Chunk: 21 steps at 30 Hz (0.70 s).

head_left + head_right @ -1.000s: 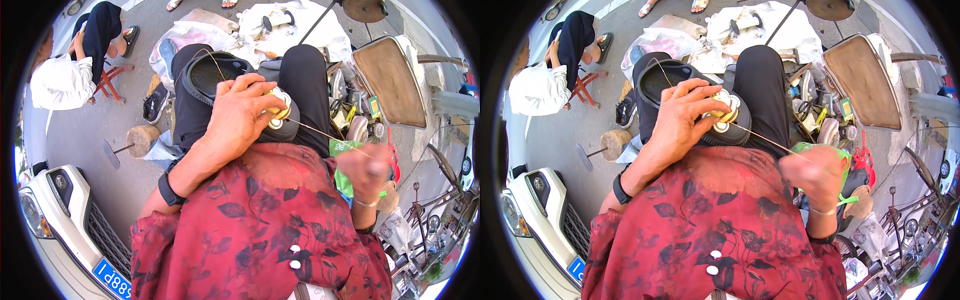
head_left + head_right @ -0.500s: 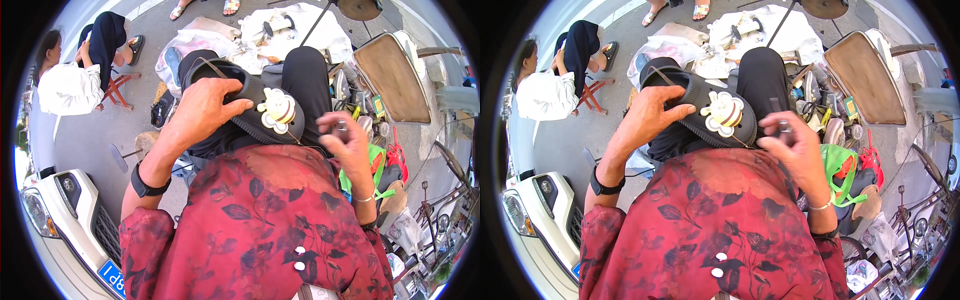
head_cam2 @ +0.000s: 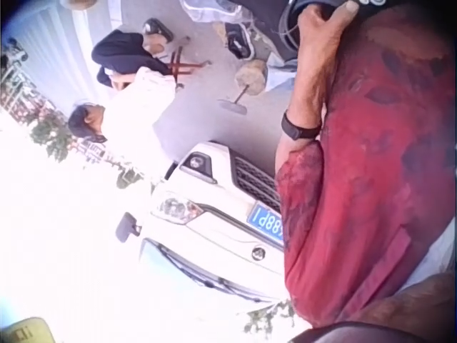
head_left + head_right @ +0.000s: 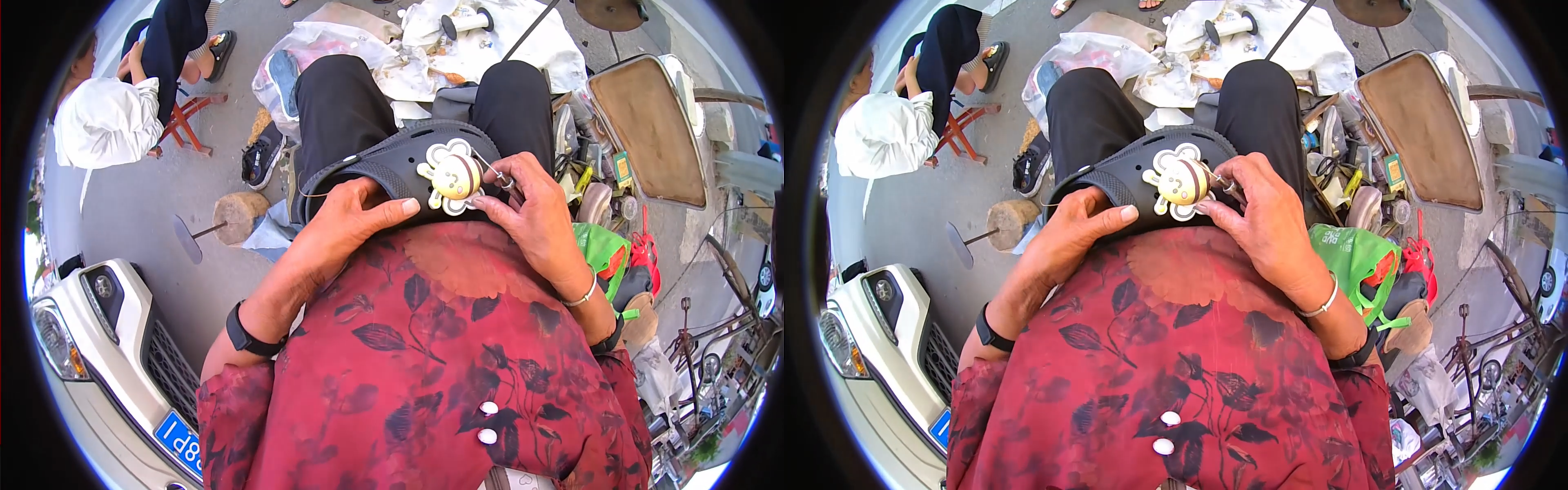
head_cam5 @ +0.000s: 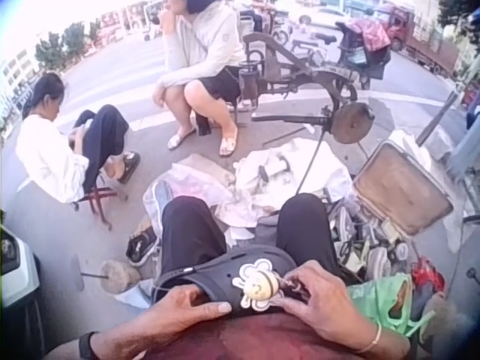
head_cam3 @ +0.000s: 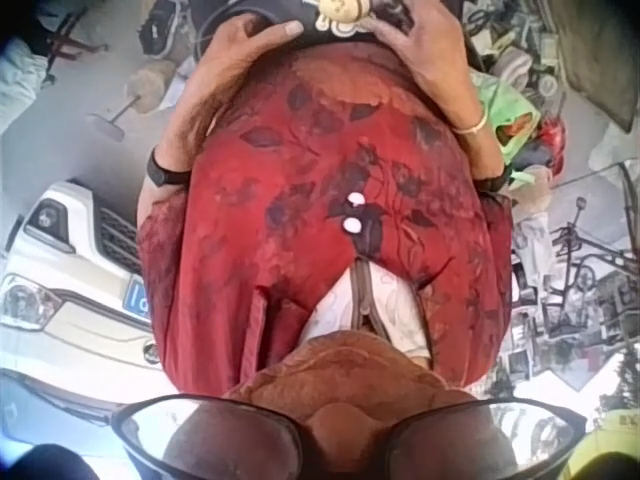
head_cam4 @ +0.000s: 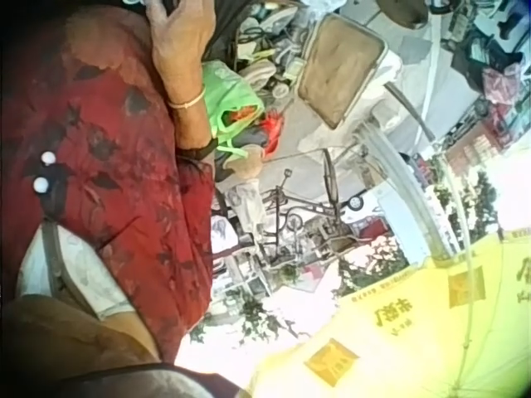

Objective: The recorder is hand-stitching a decorative element or repair onto a rubber clog using a needle and thread.

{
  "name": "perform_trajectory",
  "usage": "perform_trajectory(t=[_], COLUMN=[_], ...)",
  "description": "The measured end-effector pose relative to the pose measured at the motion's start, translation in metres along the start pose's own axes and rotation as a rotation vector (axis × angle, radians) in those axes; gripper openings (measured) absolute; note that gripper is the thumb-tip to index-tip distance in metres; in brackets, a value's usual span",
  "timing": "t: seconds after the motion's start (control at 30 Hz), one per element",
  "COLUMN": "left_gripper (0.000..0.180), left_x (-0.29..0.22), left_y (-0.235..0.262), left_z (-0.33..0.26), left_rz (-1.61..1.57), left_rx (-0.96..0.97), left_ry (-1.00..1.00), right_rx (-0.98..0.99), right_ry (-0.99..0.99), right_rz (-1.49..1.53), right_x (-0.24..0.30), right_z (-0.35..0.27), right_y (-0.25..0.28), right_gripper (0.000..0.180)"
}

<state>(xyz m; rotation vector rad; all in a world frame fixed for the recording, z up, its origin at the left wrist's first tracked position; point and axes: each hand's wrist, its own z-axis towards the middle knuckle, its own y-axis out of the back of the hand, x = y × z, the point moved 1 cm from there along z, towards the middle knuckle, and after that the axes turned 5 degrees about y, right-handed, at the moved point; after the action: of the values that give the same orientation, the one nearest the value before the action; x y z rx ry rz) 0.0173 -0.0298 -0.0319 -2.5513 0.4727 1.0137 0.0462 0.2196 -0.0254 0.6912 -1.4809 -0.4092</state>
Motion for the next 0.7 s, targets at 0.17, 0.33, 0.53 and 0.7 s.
perform_trajectory(t=[0.17,0.33,0.53,0.7], left_gripper=[0.062,0.056,0.048,0.039], left_x=[-0.013,-0.011,-0.005,-0.003], left_y=[-0.002,-0.006,-0.011,-0.011], left_z=[0.013,0.02,0.02,0.019], left_rz=[-0.115,0.013,0.006,0.012], left_rx=[0.139,0.161,0.105,0.033], left_ry=[-0.003,0.007,-0.1,-0.154], right_rx=[-0.004,-0.043,0.022,0.023], right_ry=[0.064,0.042,-0.138,-0.161], right_rz=[0.023,0.02,0.207,0.203], right_x=[-0.006,-0.004,-0.002,-0.011], right_z=[-0.009,-0.009,-0.013,-0.016], right_y=[-0.012,-0.015,-0.015,-0.015], right_gripper=[0.033,0.023,0.015,0.015])
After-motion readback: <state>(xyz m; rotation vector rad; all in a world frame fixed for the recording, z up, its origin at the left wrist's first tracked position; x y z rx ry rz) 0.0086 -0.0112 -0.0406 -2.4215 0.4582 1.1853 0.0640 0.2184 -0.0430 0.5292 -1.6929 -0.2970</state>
